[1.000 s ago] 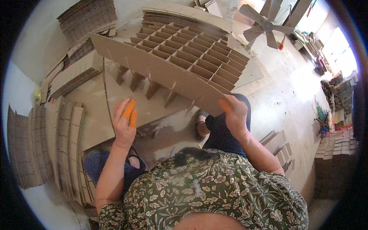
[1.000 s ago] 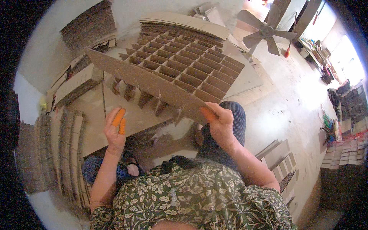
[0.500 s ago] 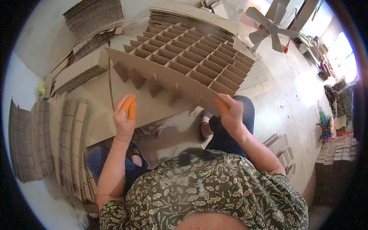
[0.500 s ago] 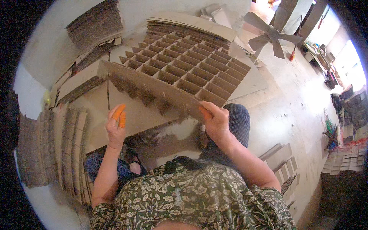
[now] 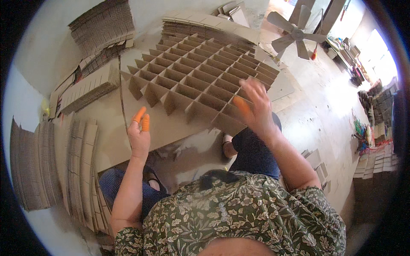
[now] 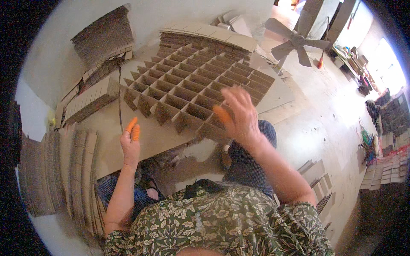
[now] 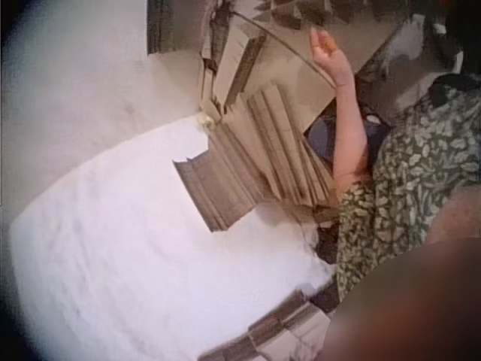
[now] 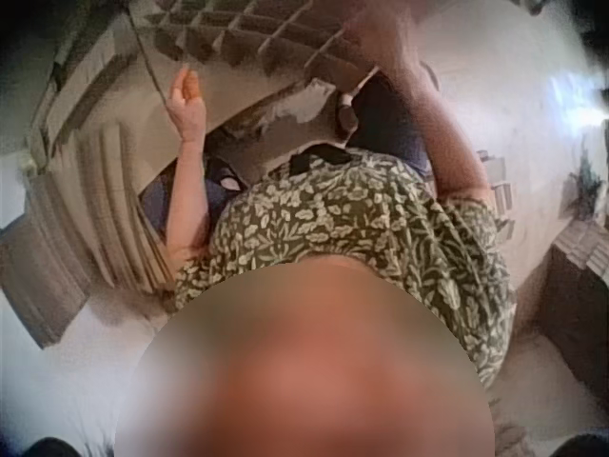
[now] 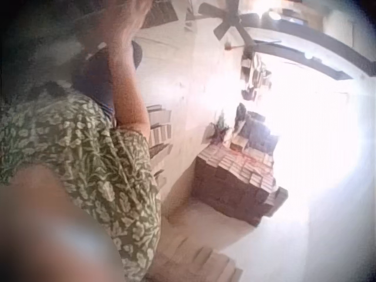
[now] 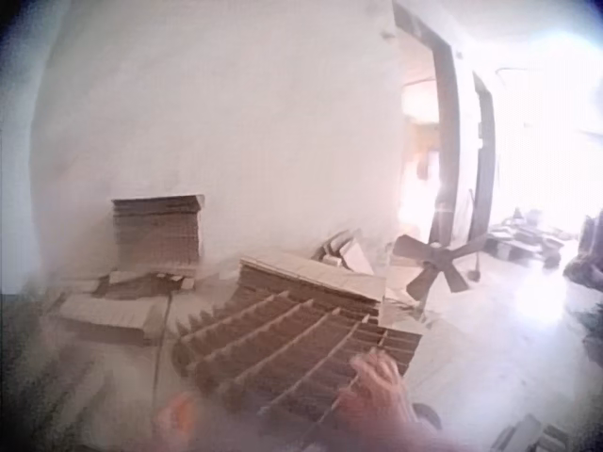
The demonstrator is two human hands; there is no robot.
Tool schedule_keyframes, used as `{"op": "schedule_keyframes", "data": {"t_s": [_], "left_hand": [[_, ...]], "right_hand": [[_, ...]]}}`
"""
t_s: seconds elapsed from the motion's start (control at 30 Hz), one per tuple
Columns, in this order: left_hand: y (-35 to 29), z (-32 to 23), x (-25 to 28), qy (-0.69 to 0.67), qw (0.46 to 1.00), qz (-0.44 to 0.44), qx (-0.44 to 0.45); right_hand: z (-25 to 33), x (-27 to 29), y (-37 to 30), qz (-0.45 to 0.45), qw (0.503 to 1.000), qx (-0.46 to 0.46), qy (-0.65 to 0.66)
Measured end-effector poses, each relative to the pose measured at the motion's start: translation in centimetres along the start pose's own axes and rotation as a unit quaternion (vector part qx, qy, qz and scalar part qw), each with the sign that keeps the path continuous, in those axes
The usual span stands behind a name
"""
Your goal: The person sits on the floor and assembles pre-cut cardboard sheets into grid-like divider structures. They fold the cardboard along pre-scored lines and stack the finished units into a pile.
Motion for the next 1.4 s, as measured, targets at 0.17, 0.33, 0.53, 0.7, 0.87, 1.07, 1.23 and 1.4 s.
{"op": "schedule_keyframes", "data": {"t_s": [0.17, 0.33, 0.53, 0.7, 0.87, 1.07, 1.23, 1.4], "left_hand": [[1.3, 0.3, -4.6, -0.059, 0.998, 0.027, 0.005], [-1.3, -1.8, -8.9, -0.117, 0.978, 0.168, 0.038], [-5.4, -7.9, -13.3, -0.190, 0.946, 0.261, -0.037], [-7.9, -7.7, -15.1, -0.204, 0.931, 0.284, -0.103], [-9.8, -10.9, -15.9, -0.236, 0.907, 0.301, -0.174], [-10.5, -8.1, -13.9, -0.157, 0.928, 0.259, -0.216], [-9.5, -1.9, -12.2, -0.006, 0.946, 0.253, -0.202], [-9.0, 0.2, -11.6, -0.076, 0.953, 0.258, -0.141]], "right_hand": [[-14.2, -1.1, 4.8, -0.034, 0.951, -0.229, -0.204], [-14.6, -4.5, 4.8, 0.193, 0.900, -0.329, -0.212], [-5.2, -12.0, 0.6, 0.287, 0.920, -0.265, 0.001], [-0.2, -14.3, -1.7, 0.350, 0.894, -0.273, 0.066], [-3.8, -11.4, -1.1, 0.298, 0.865, -0.377, 0.145], [-10.6, 0.6, 0.6, 0.241, 0.867, -0.331, 0.283], [-11.4, 18.7, -2.5, 0.106, 0.927, -0.330, 0.141], [-12.1, 35.5, -11.6, -0.114, 0.899, -0.399, -0.143]]}}
Point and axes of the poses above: each hand's wrist, its own y-axis towards the middle knuckle, its own x-axis out of the back of the hand, z = x × y, the point moved 10 cm from there along y, towards the middle knuckle, and after that the axes turned 11 degrees about -x, right-handed, at the moved point
